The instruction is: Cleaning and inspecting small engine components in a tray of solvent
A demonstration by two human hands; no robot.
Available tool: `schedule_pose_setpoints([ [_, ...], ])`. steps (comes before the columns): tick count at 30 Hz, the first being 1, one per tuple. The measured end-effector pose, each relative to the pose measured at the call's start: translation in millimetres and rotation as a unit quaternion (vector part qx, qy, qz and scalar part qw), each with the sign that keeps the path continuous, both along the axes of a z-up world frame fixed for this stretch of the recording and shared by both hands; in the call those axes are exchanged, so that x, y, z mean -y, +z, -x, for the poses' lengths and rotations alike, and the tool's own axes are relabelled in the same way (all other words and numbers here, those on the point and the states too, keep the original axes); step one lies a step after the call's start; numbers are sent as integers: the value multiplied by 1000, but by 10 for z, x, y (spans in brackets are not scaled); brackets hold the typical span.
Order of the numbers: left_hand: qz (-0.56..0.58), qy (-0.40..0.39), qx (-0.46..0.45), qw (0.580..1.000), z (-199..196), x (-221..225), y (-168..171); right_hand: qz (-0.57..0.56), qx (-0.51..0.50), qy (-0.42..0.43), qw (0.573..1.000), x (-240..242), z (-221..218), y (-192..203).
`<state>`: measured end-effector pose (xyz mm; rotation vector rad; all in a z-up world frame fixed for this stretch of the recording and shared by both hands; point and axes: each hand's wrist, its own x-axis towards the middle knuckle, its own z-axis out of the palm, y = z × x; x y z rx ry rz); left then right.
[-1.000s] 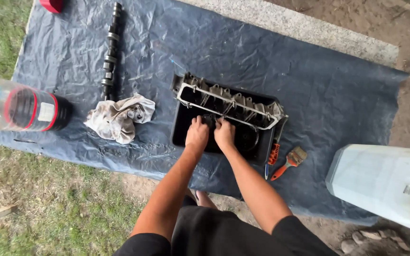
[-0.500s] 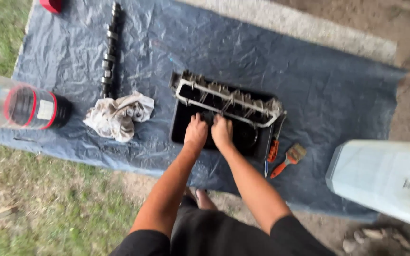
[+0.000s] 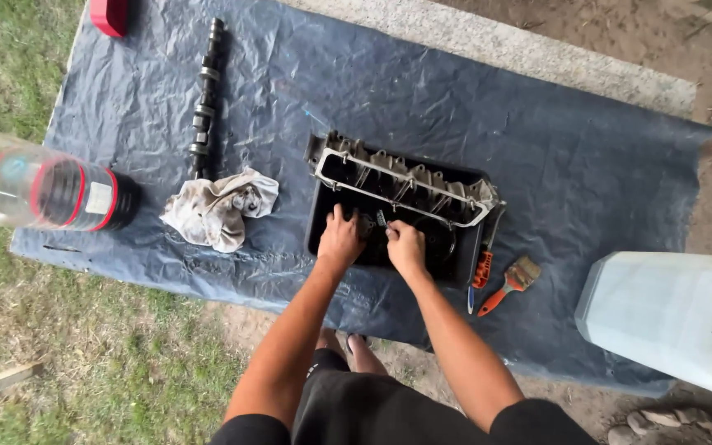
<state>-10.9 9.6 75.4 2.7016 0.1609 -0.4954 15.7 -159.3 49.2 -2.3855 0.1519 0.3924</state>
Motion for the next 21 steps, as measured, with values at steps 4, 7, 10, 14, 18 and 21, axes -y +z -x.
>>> schedule_pose_setpoints([
  [4, -47, 10, 71, 996, 8, 97, -618, 12, -10, 32, 999, 59, 105, 29],
  [7, -81, 3, 102, 992, -54, 109, -700, 46, -29, 59, 997, -3, 75, 179],
  [10, -106, -7, 135, 985, 11, 164, -737, 11, 18, 46, 999, -73, -4, 90],
  [14, -122, 4, 125, 985, -62, 105, -630, 12, 17, 67, 998, -69, -32, 56],
  [18, -139, -14, 120, 983, -39, 145, -446, 7, 20, 73, 997, -63, 29, 136],
  [21, -114, -4, 115, 987, -46, 134, -399, 13, 29, 89, 996, -141, -6, 248],
])
